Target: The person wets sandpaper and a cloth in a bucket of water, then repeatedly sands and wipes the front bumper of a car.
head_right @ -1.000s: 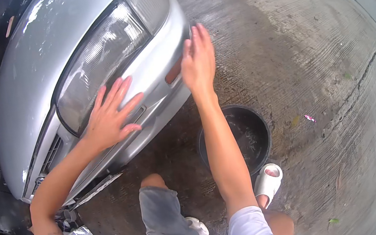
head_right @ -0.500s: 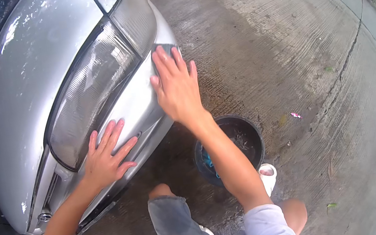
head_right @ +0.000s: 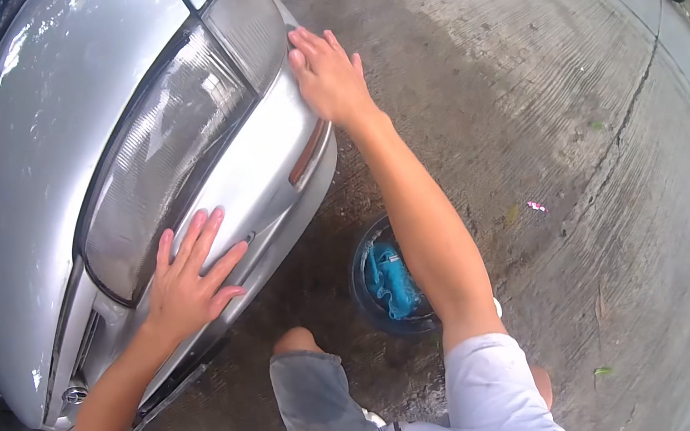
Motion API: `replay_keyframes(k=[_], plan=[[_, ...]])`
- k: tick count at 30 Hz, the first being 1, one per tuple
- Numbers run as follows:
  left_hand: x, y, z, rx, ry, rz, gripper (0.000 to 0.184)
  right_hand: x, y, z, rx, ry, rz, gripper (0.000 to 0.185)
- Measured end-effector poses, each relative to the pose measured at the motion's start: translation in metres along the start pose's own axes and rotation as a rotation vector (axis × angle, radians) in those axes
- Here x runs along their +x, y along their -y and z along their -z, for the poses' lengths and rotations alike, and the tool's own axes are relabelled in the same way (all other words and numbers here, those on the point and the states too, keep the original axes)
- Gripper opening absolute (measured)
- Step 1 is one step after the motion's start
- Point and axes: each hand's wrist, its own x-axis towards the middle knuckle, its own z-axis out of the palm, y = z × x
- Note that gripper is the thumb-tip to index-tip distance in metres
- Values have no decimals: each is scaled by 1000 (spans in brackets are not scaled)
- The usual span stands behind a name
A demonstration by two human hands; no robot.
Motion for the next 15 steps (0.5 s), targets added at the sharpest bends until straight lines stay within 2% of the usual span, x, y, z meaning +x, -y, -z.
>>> replay_keyframes(k=[2, 4, 6, 8, 11, 12, 14, 15], plan=[[-3, 1, -2, -11, -2, -6, 65, -8, 6, -13, -34, -68, 24, 53], [1, 2, -2, -30, -24, -8, 65, -71, 27, -20, -134, -138, 135, 56], [-1, 1, -1, -46, -32, -7, 66, -142, 57, -26, -173, -4, 269, 61], [-2, 1, -3, -44, -46, -4, 65, -136, 51, -29, -217, -37, 316, 59], [-4, 4, -6, -29, -81, -1, 65, -76, 33, -24, -136, -208, 125, 54], [-5, 3, -6, -22, -105, -11, 64, -75, 35, -33, -167, -245, 120, 55], [-9, 6, -11, -28, -151, -14, 60, -119, 62, -58, -131, -272, 193, 57], [-16, 8, -20, -80, -195, -11, 57, -154, 80, -70, -54, -167, 277, 60]])
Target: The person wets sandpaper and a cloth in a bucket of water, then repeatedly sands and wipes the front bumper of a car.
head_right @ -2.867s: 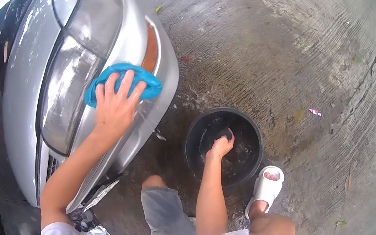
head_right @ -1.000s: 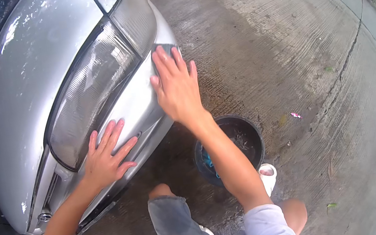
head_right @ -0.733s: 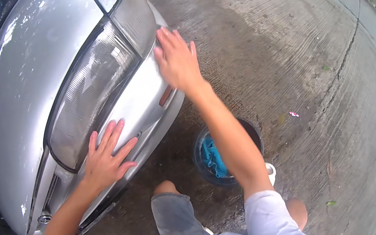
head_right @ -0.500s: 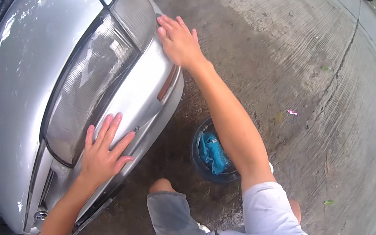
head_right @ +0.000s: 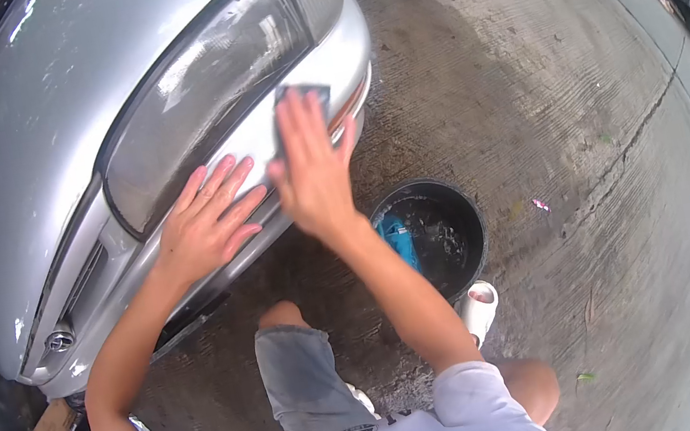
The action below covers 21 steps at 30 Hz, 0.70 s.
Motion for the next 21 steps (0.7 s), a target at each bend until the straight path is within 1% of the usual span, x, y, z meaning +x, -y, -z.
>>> replay_keyframes(k=[1, 2, 3, 4, 5, 6, 7, 9, 10, 11, 12, 13, 15, 16, 17, 18, 20, 21], plan=[[-9, 0, -2, -51, -43, 7, 53, -29, 15, -3, 86, 137, 110, 62], [-22, -4, 2, -47, -44, 28, 53, -29, 11, 3, -6, 212, 181, 62], [-41, -12, 7, -70, -65, 116, 50, -25, 0, 14, -95, 287, 253, 62], [-62, -20, 12, -94, -78, 200, 47, -8, -18, 17, -78, 200, 193, 59], [-84, -22, 14, -94, -66, 209, 47, 14, -34, 22, -33, 63, 93, 57], [-108, -23, 12, -5, -109, 274, 45, 11, -24, 20, -27, 72, 90, 57], [-129, -26, 11, 84, -151, 343, 43, 6, -8, 16, -52, 71, 24, 59], [-150, -26, 8, 84, -184, 392, 41, -1, 30, 0, -113, 44, -105, 61], [-152, -26, 6, 84, -221, 437, 39, -30, 73, -16, -93, 143, -35, 67], [-154, -27, 7, 81, -217, 442, 39, -59, 106, -34, 2, 193, 43, 72], [-155, -27, 9, 66, -236, 464, 37, -70, 124, -35, 63, 280, 116, 73], [-154, -25, 8, 56, -266, 487, 36, -67, 119, -33, 81, 295, 187, 71], [-166, -17, 6, 65, -273, 489, 34, -37, 59, -10, -73, 350, 312, 65], [-170, -15, 4, 86, -299, 462, 34, -10, 16, 8, -98, 238, 190, 63], [-172, -15, 2, 106, -323, 438, 33, 11, -13, 17, -121, 129, 69, 62], [-170, -19, -1, 99, -321, 448, 33, 17, -14, 13, -122, 141, 71, 62], [-156, -21, -4, 158, -391, 423, 32, 19, -8, 2, -99, -2, -136, 60], [-153, -18, -6, 155, -399, 405, 32, -3, 33, -5, -94, 49, -95, 64]])
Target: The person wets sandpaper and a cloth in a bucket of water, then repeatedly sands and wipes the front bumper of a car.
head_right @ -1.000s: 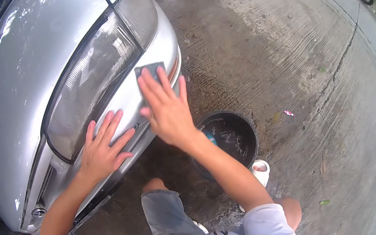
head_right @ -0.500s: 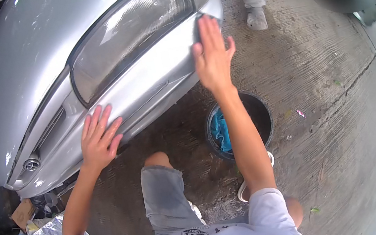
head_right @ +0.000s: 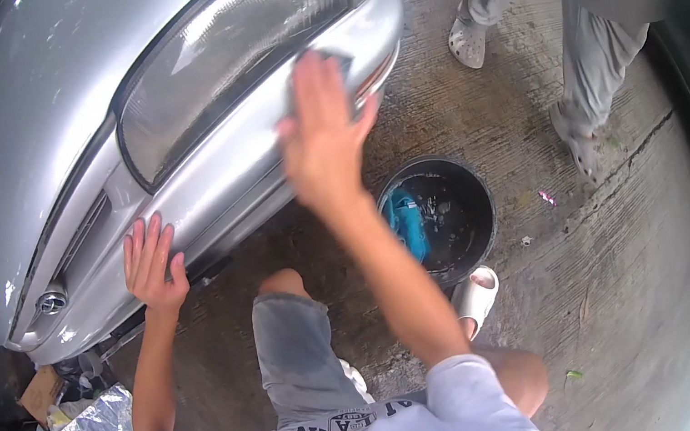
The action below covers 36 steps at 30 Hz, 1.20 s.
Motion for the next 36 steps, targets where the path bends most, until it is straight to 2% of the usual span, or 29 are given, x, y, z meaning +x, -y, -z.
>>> replay_keyframes(k=[2, 3, 4, 6, 9, 10, 12, 15, 16, 18, 20, 22, 23, 25, 28, 29, 31, 34, 36], plan=[[-9, 3, 0, 28, 19, 48, 32, -60, 72, -26, 181, 165, 89, 76], [-9, 4, 2, 24, 46, 50, 32, -76, 91, -26, 285, 261, 206, 79], [-11, 3, 4, 23, 47, 35, 32, -80, 90, -26, 300, 269, 327, 77], [-11, 4, 3, 37, 79, 58, 33, -52, 39, -17, 197, 254, 421, 74], [-9, 2, -1, 20, 33, 38, 33, 29, -63, 10, -4, -61, 104, 60], [-8, 1, 1, 28, 34, 46, 33, 45, -72, 22, 8, -50, 1, 57], [-9, 1, 1, 25, 44, 25, 33, 30, -43, 6, 53, -127, -62, 63], [-10, 4, 5, 50, 69, 40, 35, -55, 57, -19, 300, 125, 93, 76], [-9, 4, 6, 49, 89, 45, 35, -66, 67, -19, 355, 195, 175, 71], [-8, 2, 6, 46, 124, 42, 36, -50, 24, -20, 272, 168, 298, 66], [-7, 0, 5, 49, 86, 27, 38, 3, -33, -2, 146, -29, 133, 61], [-4, -4, 4, 47, 88, 38, 38, 47, -81, 2, 105, -206, -1, 65], [-4, -6, 6, 40, 82, 47, 38, 39, -69, -1, 112, -197, -1, 65], [-5, -5, 5, 34, 79, 39, 38, 13, -15, -10, 230, -175, -132, 63], [-6, 1, 10, 50, 99, 31, 39, -75, 75, -39, 338, 113, 116, 72], [-8, 0, 10, 52, 117, 36, 39, -82, 73, -44, 363, 69, 191, 73], [-7, 0, 8, 37, 119, 39, 41, -52, 23, -29, 277, 95, 297, 70], [-6, -1, 6, -17, 72, 35, 42, 28, -60, -1, 276, -139, 8, 57], [-9, -5, 8, 13, 76, 62, 45, 42, -65, -3, 329, -193, -126, 60]])
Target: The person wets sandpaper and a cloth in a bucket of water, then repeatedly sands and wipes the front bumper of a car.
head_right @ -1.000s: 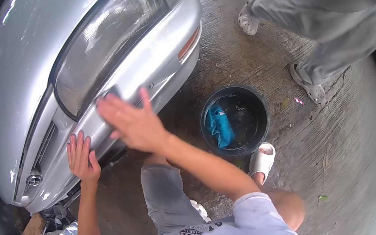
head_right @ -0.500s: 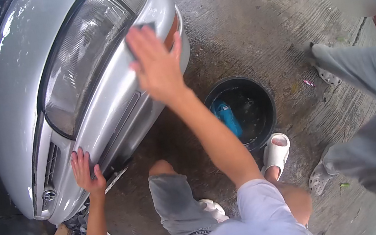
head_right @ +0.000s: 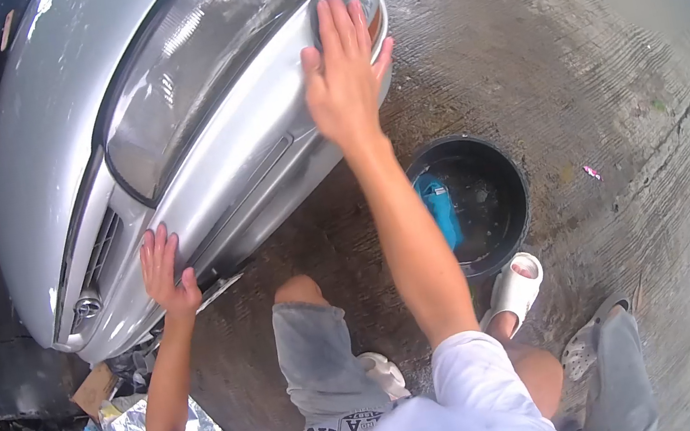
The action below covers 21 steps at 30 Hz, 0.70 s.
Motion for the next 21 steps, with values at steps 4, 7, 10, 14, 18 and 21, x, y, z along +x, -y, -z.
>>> replay_keyframes(k=[4, 7, 10, 14, 18, 21], plan=[[4, 2, 4, -45, 5, -17, 53, -162, 96, -76, 122, 355, 90, 78], [4, 1, 5, -75, 39, -13, 53, -190, 90, -80, 34, 444, 340, 78], [8, 0, 9, -64, 73, -16, 53, -85, 51, -42, 97, 94, 114, 70], [2, -3, 7, -70, 50, -14, 52, -59, 44, -33, 192, -72, -158, 68], [6, 0, 6, -59, 52, -29, 51, -150, 113, -62, 203, 272, -83, 85], [7, 0, 3, -45, 45, -46, 50, -98, 74, -42, 172, 113, -157, 78]])
